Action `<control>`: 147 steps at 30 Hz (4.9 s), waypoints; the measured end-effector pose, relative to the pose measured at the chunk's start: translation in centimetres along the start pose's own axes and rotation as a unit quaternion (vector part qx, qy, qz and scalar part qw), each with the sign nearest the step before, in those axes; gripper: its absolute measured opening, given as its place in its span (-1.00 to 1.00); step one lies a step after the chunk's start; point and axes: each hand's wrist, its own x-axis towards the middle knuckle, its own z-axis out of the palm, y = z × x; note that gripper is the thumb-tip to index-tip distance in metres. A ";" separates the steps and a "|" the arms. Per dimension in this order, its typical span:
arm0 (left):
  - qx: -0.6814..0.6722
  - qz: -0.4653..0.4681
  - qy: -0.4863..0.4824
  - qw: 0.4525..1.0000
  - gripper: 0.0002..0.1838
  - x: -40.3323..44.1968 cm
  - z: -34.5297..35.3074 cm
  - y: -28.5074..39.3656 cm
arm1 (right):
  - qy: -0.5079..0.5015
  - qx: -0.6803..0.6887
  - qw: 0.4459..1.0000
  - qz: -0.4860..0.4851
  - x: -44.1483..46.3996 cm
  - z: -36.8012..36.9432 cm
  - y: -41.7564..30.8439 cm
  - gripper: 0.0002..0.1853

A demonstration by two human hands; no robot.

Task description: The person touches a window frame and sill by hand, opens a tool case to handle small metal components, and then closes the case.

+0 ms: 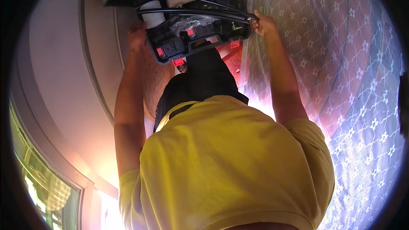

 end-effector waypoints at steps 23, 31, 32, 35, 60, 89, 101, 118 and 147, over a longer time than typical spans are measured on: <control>-0.049 -0.133 -0.053 0.989 -0.79 -0.1 -0.1 -1.1 | -0.178 0.087 0.961 -0.191 -2.0 0.4 2.8 -0.87; -0.039 -0.134 -0.036 0.990 -0.61 -0.1 0.4 -1.4 | -0.216 0.075 0.948 -0.220 -3.2 -0.4 2.2 -0.78; -0.037 -0.131 -0.040 0.990 -0.58 -0.2 0.5 -1.3 | -0.216 0.076 0.948 -0.220 -3.1 -0.5 2.3 -0.78; -0.036 -0.130 -0.035 0.990 -0.55 -0.5 0.8 -1.2 | -0.215 0.003 0.946 -0.241 -3.2 -0.7 2.3 -0.71; -0.039 -0.126 -0.024 0.991 -0.59 0.7 -0.5 -3.2 | -0.074 0.048 0.993 0.084 -2.2 1.2 1.8 -0.90; 0.006 -0.088 -0.001 0.996 -0.53 -1.5 0.7 -1.3 | 0.028 0.042 0.988 -0.143 -7.1 2.4 5.1 -0.73; 0.046 -0.088 -0.003 0.995 -0.55 -1.9 1.6 -0.6 | -0.023 0.011 0.981 -0.191 -4.7 1.4 5.6 -0.72; 0.041 -0.101 -0.011 0.994 -0.50 -2.0 0.9 -0.8 | -0.020 -0.121 0.950 -0.288 -0.2 5.9 5.4 -0.62; 0.038 -0.084 -0.005 0.996 -0.78 -3.1 1.2 -0.2 | -0.021 -0.058 0.810 -0.583 -17.8 9.6 2.8 -0.55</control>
